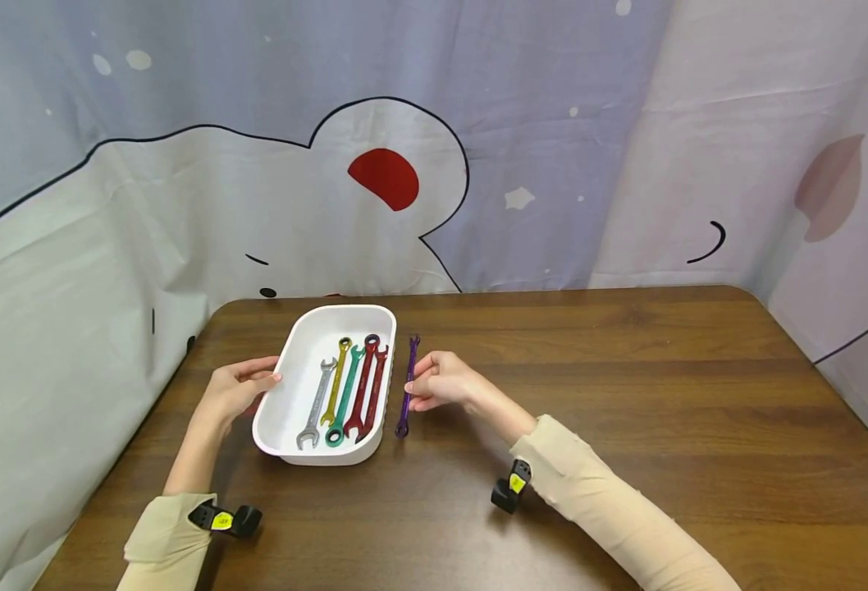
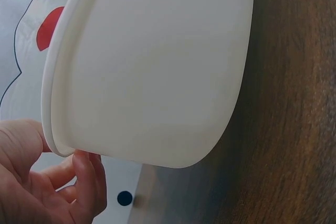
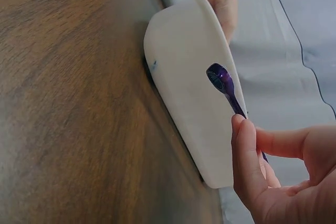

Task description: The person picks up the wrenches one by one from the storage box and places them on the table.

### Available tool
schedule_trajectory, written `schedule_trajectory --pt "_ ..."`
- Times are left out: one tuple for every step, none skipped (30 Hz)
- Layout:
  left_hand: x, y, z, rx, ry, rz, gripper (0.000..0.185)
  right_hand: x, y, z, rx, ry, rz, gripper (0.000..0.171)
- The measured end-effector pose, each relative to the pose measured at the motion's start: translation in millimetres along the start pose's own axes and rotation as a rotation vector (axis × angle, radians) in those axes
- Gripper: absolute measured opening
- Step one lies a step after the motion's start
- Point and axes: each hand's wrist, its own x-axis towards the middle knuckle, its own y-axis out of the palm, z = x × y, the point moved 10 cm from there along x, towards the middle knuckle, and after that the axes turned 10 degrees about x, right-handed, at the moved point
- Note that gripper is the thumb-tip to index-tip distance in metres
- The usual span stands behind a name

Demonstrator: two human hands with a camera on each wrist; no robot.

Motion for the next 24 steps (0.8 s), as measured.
schedule_trajectory --pt "0.2 -0.2 0.0 -0.002 0.002 0.0 0.043 0 0 -1 0.001 0.004 -0.001 0.026" --pt "0.2 -0.2 0.3 -0.002 0.001 0.0 0.043 1 0 -2 -0.001 0.006 0.0 0.025" --pt "0.3 -0.2 0.7 -0.003 -0.001 -0.001 0.043 1 0 -3 -0.002 0.01 -0.001 0.025" --pt "0.1 0.0 0.4 -0.003 0.001 0.001 0.043 2 0 -4 -0.003 0.014 -0.003 0.025" --pt "0.1 0.1 0.5 -0.002 0.001 0.001 0.043 2 0 -6 -0.004 0.018 -0.004 0.025" --pt "0.1 0.1 0.6 -0.001 0.001 0.0 0.043 3 -1 -7 -0.003 0.025 -0.007 0.025" --pt "0.0 0.1 0.6 -0.001 0.001 0.0 0.043 4 -1 -9 -0.004 0.029 -0.007 0.025" --pt "-0.1 0.0 0.5 0.0 0.001 -0.001 0.043 4 -1 -10 -0.005 0.033 -0.007 0.025" --pt "-0.2 0.0 0.1 -0.002 0.003 0.0 0.043 5 -1 -12 -0.003 0.04 -0.011 0.025" --pt "-0.3 -0.1 -0.2 -0.002 0.005 0.0 0.044 5 -1 -13 -0.005 0.04 -0.009 0.024" --pt "-0.1 -0.4 0.1 -0.002 0.004 -0.001 0.043 5 -1 -14 -0.007 0.042 -0.007 0.024" --pt "-0.3 -0.6 -0.2 -0.003 0.004 -0.002 0.043 6 0 -15 -0.008 0.043 -0.005 0.024" --pt "-0.4 -0.6 -0.1 -0.003 0.004 -0.001 0.043 6 0 -16 -0.008 0.045 -0.004 0.024" --pt "-0.4 -0.5 -0.1 -0.002 0.004 0.0 0.044 6 0 -17 -0.006 0.046 -0.002 0.024" --pt "-0.7 -0.4 -0.3 -0.003 0.004 0.001 0.044 6 0 -18 -0.005 0.046 0.0 0.024" --pt "-0.7 -0.3 -0.1 -0.003 0.002 0.001 0.044 7 0 -18 -0.007 0.047 0.002 0.024" --pt "-0.9 -0.1 -0.1 -0.005 0.001 0.001 0.044 7 0 -19 -0.004 0.05 0.002 0.024" --pt "-1.1 0.1 -0.1 -0.005 0.001 0.002 0.044 8 0 -20 -0.003 0.051 0.002 0.024" --pt "-1.0 0.4 -0.1 -0.006 0.001 0.003 0.044 8 0 -20 -0.003 0.051 0.003 0.024" --pt "-1.2 0.5 -0.3 -0.007 0.002 0.003 0.044 9 0 -21 -0.006 0.052 0.004 0.024" --pt "-1.2 0.6 -0.3 -0.007 0.001 0.003 0.044 9 0 -21 -0.009 0.052 0.004 0.024" --pt "-1.0 0.7 0.0 -0.006 0.0 0.003 0.044 10 -1 -22 -0.012 0.053 0.004 0.024" --pt "-1.1 0.7 0.0 -0.005 -0.001 0.003 0.043 11 -1 -23 -0.014 0.055 0.004 0.024" --pt "-1.0 0.6 0.0 -0.002 -0.001 0.002 0.043 11 -2 -24 -0.015 0.058 0.003 0.024"
